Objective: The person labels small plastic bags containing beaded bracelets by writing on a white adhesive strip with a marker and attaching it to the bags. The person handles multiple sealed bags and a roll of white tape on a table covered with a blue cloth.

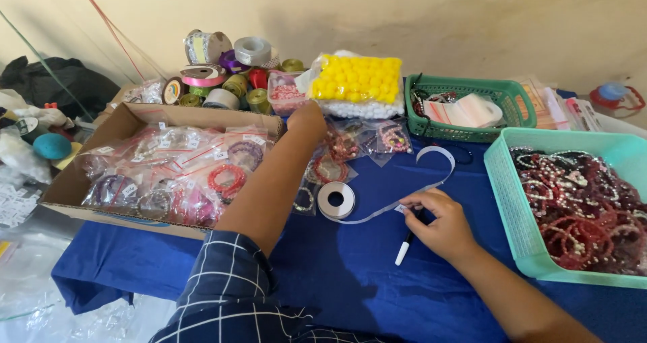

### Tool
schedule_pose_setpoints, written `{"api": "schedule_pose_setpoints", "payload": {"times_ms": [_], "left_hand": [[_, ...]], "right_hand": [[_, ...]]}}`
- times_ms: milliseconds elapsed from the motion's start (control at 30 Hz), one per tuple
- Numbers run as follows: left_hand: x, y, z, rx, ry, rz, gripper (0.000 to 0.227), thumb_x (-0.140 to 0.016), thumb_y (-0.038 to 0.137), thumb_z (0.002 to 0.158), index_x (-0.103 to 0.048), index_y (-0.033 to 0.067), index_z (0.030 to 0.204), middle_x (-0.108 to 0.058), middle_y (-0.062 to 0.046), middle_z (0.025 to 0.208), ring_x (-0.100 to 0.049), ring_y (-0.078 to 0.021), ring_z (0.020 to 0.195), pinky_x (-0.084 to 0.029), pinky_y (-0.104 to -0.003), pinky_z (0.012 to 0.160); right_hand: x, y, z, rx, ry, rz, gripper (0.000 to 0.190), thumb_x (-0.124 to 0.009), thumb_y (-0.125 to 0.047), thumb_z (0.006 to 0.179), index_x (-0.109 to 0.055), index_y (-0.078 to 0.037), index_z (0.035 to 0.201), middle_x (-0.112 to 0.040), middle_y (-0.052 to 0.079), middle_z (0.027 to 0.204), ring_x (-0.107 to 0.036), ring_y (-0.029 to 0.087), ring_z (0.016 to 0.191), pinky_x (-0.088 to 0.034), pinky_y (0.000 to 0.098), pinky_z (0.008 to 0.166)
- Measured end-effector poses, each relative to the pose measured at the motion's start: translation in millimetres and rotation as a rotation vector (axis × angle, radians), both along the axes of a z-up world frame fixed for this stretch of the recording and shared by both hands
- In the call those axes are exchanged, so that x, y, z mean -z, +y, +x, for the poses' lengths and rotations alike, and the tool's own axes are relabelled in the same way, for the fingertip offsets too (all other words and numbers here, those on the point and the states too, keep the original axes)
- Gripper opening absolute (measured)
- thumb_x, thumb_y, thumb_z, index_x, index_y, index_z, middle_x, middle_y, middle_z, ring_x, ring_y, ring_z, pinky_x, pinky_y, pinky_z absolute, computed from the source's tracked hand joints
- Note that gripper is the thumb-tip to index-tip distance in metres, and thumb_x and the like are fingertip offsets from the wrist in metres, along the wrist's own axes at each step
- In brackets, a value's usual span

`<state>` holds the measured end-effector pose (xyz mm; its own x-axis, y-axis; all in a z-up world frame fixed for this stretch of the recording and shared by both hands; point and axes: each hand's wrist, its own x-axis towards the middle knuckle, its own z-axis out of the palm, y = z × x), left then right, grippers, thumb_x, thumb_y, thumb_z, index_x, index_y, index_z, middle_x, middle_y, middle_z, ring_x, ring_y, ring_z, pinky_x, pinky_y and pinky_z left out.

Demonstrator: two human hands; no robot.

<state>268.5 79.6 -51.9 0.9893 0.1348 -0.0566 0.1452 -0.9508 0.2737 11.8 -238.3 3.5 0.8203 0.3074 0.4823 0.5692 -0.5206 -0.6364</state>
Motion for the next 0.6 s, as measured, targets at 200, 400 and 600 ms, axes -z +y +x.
{"api": "schedule_pose_setpoints", "payload": {"times_ms": [200,400,600], "left_hand": [[-69.4,-28.1,-50.1,0.021,0.019,0.058,0.036,-0.07,0.023,0.09,-0.069,0.0108,0.124,-0.066,-0.015,0.133,-0.065,-0.0309,0.122,-0.055,-0.042,0.094],[-132.3,-63.1,-134.6,0.274,-0.18,0.057,0.016,-0.074,0.02,0.081,-0.078,0.0159,0.095,-0.075,-0.009,0.107,-0.072,-0.028,0.104,-0.056,-0.043,0.082],[-111.8,-73.7,-200.9,0.517,-0.234,-0.707,0.022,-0.084,0.025,0.082,-0.072,0.0067,0.084,-0.075,-0.006,0.078,-0.072,-0.0156,0.071,-0.056,-0.032,0.066]], "right_hand": [[0.7,1.1,0.4,0.014,-0.04,-0.008,0.012,-0.08,-0.007,0.079,-0.076,-0.005,0.09,-0.077,0.006,0.089,-0.071,0.017,0.081,-0.057,0.0303,0.073],[0.3,0.5,0.6,-0.013,-0.078,0.002,0.011,-0.079,-0.005,0.08,-0.075,-0.005,0.09,-0.076,0.007,0.092,-0.071,0.02,0.086,-0.056,0.0324,0.077],[-7.1,1.4,-1.4,-0.025,-0.124,0.021,0.01,-0.079,-0.006,0.084,-0.072,-0.005,0.091,-0.075,0.008,0.095,-0.07,0.023,0.09,-0.055,0.0334,0.08]]}}
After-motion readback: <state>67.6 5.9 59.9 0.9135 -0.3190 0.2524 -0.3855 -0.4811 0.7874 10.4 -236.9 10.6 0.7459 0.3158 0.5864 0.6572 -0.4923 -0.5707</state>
